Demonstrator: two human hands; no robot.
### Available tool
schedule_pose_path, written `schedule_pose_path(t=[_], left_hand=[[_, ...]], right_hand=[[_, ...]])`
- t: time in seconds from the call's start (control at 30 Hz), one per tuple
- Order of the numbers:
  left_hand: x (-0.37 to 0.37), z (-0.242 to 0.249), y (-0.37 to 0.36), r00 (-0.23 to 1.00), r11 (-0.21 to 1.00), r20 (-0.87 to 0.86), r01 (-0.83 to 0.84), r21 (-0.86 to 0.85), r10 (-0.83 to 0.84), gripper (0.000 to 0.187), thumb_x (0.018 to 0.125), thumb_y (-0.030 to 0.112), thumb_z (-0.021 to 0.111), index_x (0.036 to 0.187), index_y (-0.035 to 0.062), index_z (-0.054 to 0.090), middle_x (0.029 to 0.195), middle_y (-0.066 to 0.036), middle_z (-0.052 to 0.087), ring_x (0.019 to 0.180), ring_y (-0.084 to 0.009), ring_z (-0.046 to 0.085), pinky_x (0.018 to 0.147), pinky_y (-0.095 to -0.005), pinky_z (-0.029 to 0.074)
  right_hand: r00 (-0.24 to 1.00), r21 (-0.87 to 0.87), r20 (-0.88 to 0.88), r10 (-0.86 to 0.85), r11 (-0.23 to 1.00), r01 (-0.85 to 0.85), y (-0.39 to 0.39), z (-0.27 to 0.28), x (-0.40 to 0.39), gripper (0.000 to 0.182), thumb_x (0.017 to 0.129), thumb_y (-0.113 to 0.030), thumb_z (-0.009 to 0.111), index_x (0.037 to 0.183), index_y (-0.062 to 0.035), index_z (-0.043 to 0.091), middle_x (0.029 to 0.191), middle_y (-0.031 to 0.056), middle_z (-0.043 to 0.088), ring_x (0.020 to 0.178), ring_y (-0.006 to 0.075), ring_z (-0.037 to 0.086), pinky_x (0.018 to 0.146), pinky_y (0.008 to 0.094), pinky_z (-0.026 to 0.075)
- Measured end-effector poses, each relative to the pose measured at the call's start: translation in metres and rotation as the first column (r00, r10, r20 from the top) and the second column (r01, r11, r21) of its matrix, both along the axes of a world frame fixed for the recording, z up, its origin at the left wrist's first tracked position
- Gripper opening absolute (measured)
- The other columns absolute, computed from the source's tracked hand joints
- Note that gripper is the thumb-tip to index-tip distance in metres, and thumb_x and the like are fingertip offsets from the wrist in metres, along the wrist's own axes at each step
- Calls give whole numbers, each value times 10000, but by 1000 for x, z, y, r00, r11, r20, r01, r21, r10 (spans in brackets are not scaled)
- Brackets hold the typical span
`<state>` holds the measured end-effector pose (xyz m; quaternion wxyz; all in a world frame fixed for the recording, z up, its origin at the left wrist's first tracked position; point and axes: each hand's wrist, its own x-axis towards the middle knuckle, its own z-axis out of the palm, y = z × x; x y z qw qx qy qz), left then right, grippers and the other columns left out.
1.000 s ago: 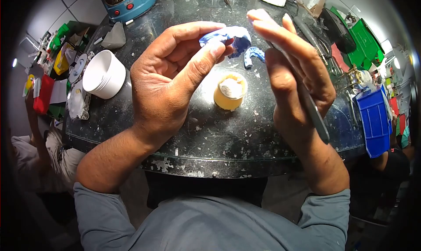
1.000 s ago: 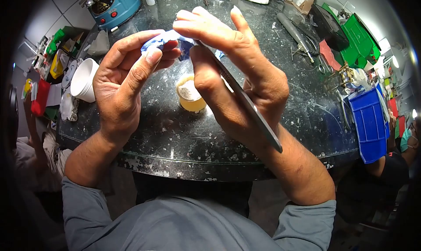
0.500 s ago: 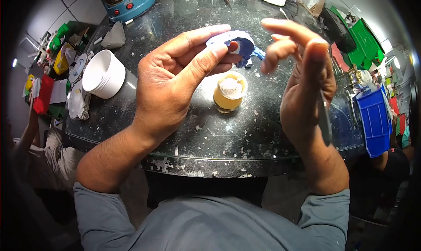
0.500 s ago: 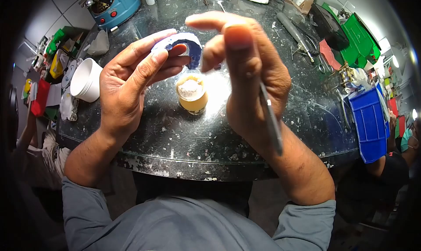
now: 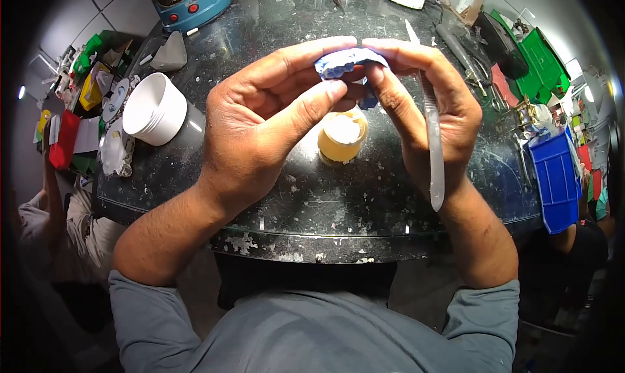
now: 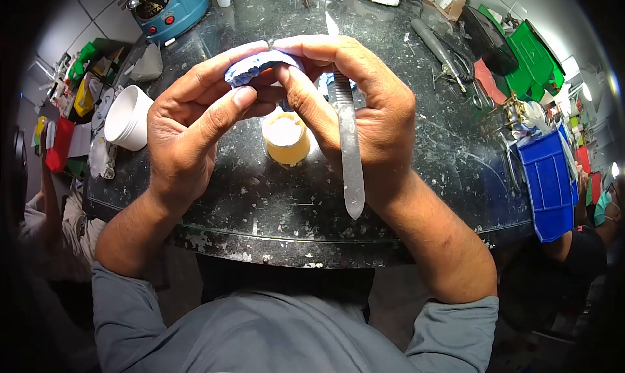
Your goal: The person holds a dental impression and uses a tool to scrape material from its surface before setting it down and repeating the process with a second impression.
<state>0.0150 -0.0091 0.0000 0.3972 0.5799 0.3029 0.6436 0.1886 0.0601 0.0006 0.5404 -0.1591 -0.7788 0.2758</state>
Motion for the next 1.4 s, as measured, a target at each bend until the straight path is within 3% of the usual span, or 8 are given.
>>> schedule_pose_path(t=[0.47,0.6,0.73,0.87,0.93,1.03,1.13,1.4], left_hand=[[-11,-4,1,999,998,-41,-22,-64,20,310,931,105,605,1210,-31,612,1097,-146,678,922,-164,669,858,-297,519],[-11,-3,4,993,994,-55,-107,-28,105,320,921,182,596,1170,-15,632,1124,-155,667,1018,-194,637,976,-364,451],[-13,-5,5,1000,998,-8,-29,-51,28,330,924,212,570,1165,-12,600,1119,-168,666,1041,-233,642,1008,-394,445],[-11,-4,1,998,998,-55,-10,-55,7,311,926,183,564,1168,-13,584,1061,-155,673,987,-224,663,930,-373,508],[-7,-4,2,999,1000,-44,-23,-17,22,309,927,175,566,1166,-19,585,1037,-139,673,954,-197,665,898,-346,524],[-5,-2,0,994,994,-34,-107,-20,107,317,924,182,569,1163,-25,589,1026,-123,671,910,-172,659,883,-332,524],[-7,-2,-2,993,994,-59,-104,-16,103,325,921,188,569,1164,-27,591,1018,-109,668,874,-154,651,836,-311,529],[-8,-2,-5,992,995,-88,-94,-38,91,363,897,208,608,1164,-38,613,977,-101,669,824,-141,642,773,-297,534]], right_hand=[[999,-105,38,17,994,-13,-7,3,-2,193,845,-5,720,1016,23,635,974,81,662,910,119,616,846,252,484],[991,-85,106,79,994,-70,-6,2,-1,167,893,-59,651,1041,19,645,946,70,648,848,115,601,789,253,477],[999,-148,38,-7,989,12,-3,12,5,534,918,-324,362,1208,59,597,758,11,447,759,116,400,781,292,400],[992,-126,-112,51,990,-65,-10,15,0,503,903,-187,430,1344,56,436,806,85,581,787,150,553,820,305,443],[941,-169,-244,233,946,-278,-15,10,-4,356,903,-13,483,1247,41,412,916,182,668,916,220,658,900,362,498],[959,94,-58,279,957,-273,-5,8,-2,288,859,158,527,1118,42,482,930,178,672,914,248,681,872,382,553],[987,389,12,157,909,-150,4,9,1,248,808,102,699,1014,21,588,975,186,662,959,279,682,874,385,553],[978,419,2,208,888,-190,11,4,-3,246,805,91,705,1007,-1,598,999,191,654,967,321,684,884,447,565]])
